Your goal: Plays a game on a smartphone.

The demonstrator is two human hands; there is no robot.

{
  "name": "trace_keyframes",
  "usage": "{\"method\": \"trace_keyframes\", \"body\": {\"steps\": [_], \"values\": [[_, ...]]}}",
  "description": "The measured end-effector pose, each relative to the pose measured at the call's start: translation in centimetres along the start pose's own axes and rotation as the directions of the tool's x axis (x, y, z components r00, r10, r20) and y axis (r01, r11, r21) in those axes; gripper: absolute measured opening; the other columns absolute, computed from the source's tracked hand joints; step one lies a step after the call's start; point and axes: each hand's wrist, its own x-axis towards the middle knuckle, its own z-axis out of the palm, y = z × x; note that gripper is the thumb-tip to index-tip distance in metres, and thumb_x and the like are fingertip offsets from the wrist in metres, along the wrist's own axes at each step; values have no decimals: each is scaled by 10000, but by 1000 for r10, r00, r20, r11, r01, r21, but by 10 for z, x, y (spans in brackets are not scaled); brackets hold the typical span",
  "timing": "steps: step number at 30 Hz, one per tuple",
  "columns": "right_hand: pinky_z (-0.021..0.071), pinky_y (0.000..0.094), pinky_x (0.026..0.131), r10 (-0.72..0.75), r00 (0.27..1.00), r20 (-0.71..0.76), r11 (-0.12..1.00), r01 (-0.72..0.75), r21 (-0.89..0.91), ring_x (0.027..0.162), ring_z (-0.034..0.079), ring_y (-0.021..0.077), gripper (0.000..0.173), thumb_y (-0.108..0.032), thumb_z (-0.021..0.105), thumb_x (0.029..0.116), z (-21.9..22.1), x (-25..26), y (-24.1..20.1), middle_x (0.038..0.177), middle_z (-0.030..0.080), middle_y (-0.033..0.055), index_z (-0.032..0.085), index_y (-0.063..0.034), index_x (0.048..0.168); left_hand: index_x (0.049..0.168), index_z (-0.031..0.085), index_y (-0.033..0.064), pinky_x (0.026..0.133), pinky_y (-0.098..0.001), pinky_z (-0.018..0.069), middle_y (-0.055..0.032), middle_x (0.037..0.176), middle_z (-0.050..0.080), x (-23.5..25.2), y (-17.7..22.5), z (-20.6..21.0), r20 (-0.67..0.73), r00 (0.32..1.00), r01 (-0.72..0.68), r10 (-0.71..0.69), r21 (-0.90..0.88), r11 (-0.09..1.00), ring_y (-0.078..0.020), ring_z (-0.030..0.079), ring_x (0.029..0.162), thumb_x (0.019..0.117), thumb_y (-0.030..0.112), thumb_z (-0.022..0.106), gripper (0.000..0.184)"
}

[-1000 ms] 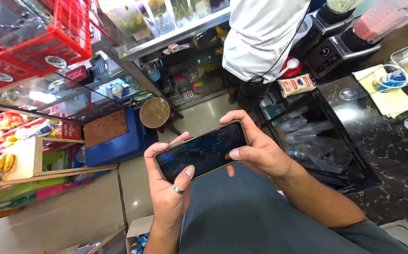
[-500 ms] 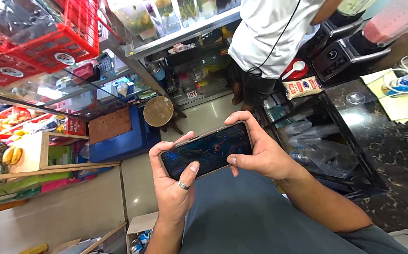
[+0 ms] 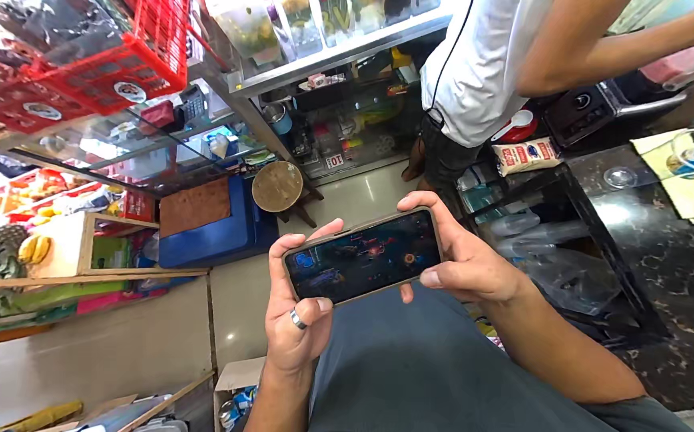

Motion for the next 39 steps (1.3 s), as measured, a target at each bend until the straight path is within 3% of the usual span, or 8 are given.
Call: {"method": "trace_keyframes", "body": {"steps": [3,10,15,39], "values": [[635,343,716,1,1000,-19,1000,-1,-8,992,700,228,669,70,529,901,2,1,0,1290,594,115,370,-289,1443,1413,480,263,1037,-515,500,-150,1483,531,-1,1,-1,1,1000,2,-2,-2,1000,-336,562,1314,840,-22,600,651],[631,331,726,4,1000,-11,1000,-4,11,991,697,211,658,47,523,915,2,2,2,1293,592,102,362,-297,1453,1414,485,270,1045,-511,494,-160,1481,530,-1,1,-2,4,1000,-4,4,7,1000,-339,556,1320,842,-17,605,651],[633,346,730,10,1000,-16,999,-10,33,1008,699,230,655,38,532,920,2,2,3,1308,589,112,354,-299,1452,1405,465,255,1044,-500,498,-165,1482,523,-1,3,1,-7,1000,-5,5,35,999,-337,560,1313,860,72,673,612],[637,359,739,-12,1000,-20,1000,12,26,1028,693,246,733,77,476,928,4,-1,1,1346,565,125,293,-312,1522,1345,452,203,990,-470,557,-177,1391,599,2,-1,15,-140,988,-27,58,214,976,-323,619,1254,838,-38,702,615]]}}
